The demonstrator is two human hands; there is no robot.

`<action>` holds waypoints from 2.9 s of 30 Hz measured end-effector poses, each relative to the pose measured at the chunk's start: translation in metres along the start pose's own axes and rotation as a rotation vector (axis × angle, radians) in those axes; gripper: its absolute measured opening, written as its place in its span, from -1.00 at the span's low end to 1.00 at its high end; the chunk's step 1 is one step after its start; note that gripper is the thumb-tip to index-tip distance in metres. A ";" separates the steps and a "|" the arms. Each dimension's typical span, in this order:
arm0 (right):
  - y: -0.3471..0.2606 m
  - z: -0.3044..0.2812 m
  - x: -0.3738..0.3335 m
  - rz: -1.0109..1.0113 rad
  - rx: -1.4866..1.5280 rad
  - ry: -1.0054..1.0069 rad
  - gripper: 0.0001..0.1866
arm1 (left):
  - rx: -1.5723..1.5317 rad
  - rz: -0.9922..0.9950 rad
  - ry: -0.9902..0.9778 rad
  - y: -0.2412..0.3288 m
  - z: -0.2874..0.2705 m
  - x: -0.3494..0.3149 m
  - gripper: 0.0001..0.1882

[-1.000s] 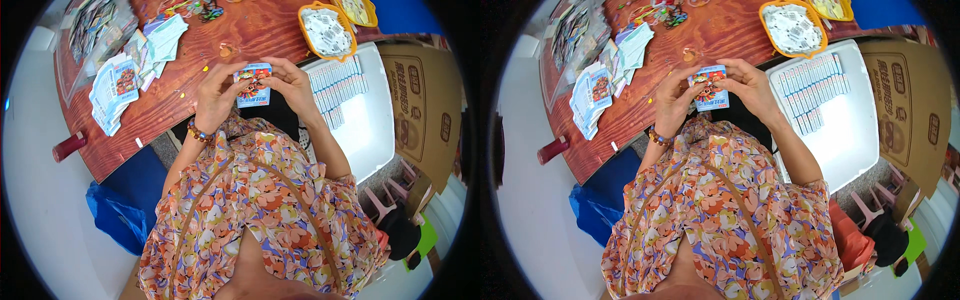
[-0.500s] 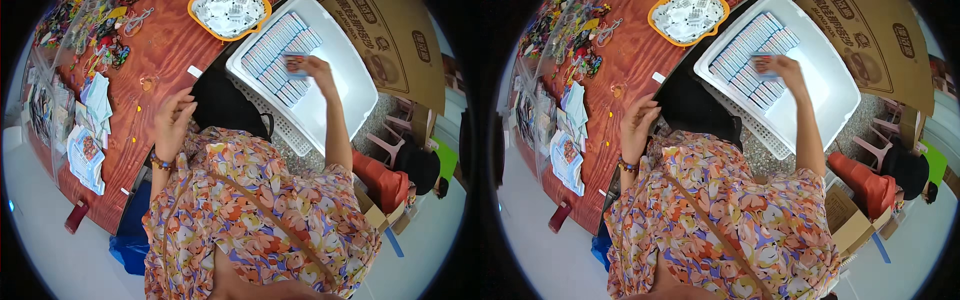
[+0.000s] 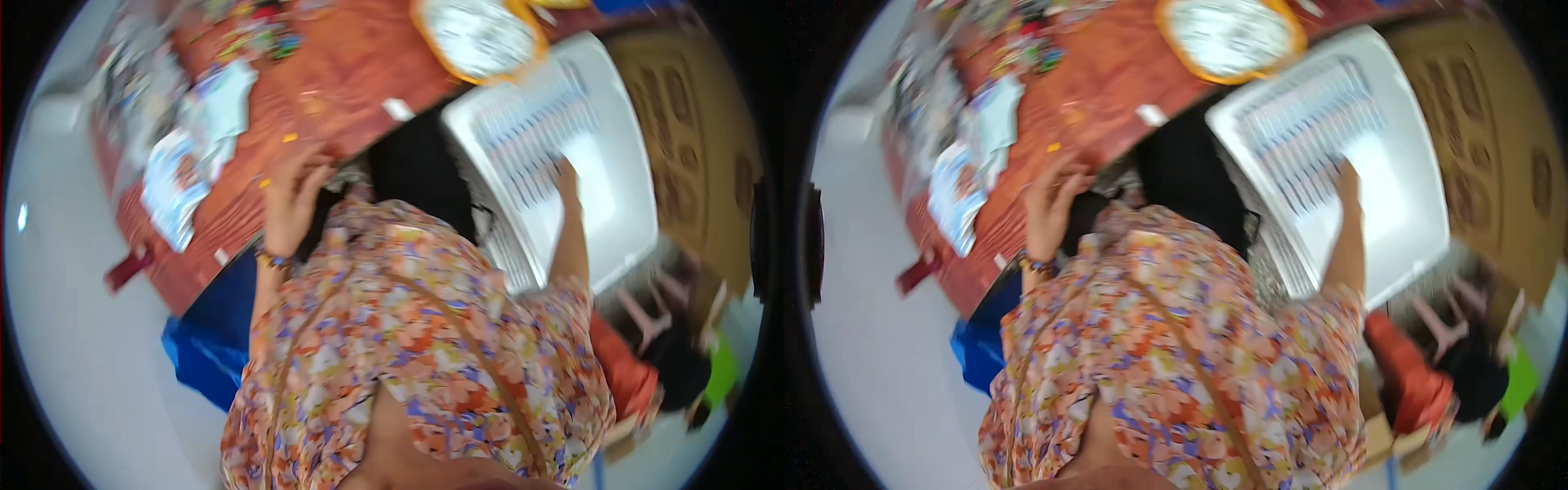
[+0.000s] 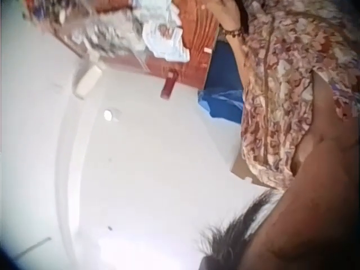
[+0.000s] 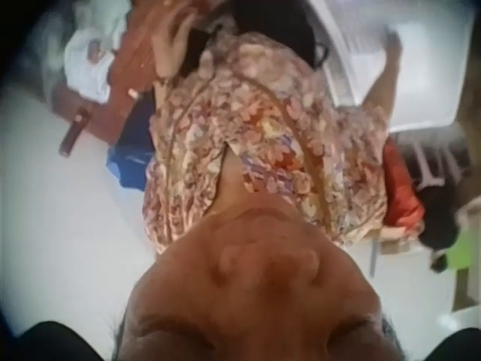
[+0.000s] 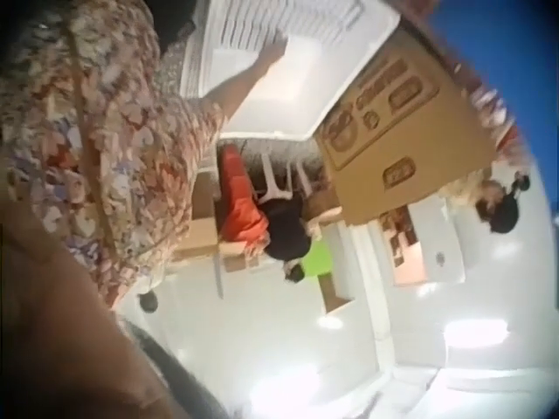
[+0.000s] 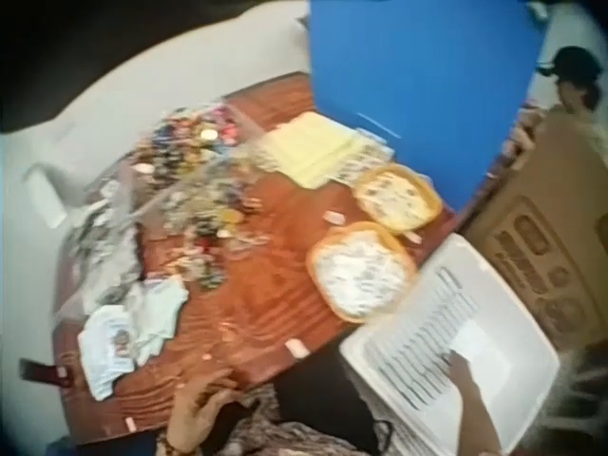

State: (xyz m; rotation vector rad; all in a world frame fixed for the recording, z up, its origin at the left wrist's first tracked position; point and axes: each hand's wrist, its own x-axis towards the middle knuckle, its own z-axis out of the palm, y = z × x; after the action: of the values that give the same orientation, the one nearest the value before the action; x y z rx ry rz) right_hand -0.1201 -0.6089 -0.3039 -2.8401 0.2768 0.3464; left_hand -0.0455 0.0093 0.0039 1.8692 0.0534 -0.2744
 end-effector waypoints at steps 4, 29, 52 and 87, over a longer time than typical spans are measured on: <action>0.005 -0.003 -0.002 0.133 0.305 0.000 -0.56 | 0.196 0.109 0.235 -0.020 -0.026 -0.011 -0.66; -0.348 -0.226 0.005 -0.472 0.837 0.558 -0.67 | 0.776 0.069 1.329 -0.086 -0.178 -0.027 -0.55; -0.584 -0.211 0.021 -0.640 1.065 -0.425 -0.66 | 0.681 0.307 0.549 0.006 -0.044 -0.013 -0.05; -0.553 -0.208 0.017 -1.023 1.086 -0.416 -0.82 | -0.275 0.256 0.135 0.005 -0.050 -0.010 -0.41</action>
State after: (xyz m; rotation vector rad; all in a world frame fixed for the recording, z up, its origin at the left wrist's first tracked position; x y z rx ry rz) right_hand 0.0602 -0.1467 0.0181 -1.4918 -0.7966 0.3658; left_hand -0.0465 0.0557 0.0255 1.5974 -0.0535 0.0357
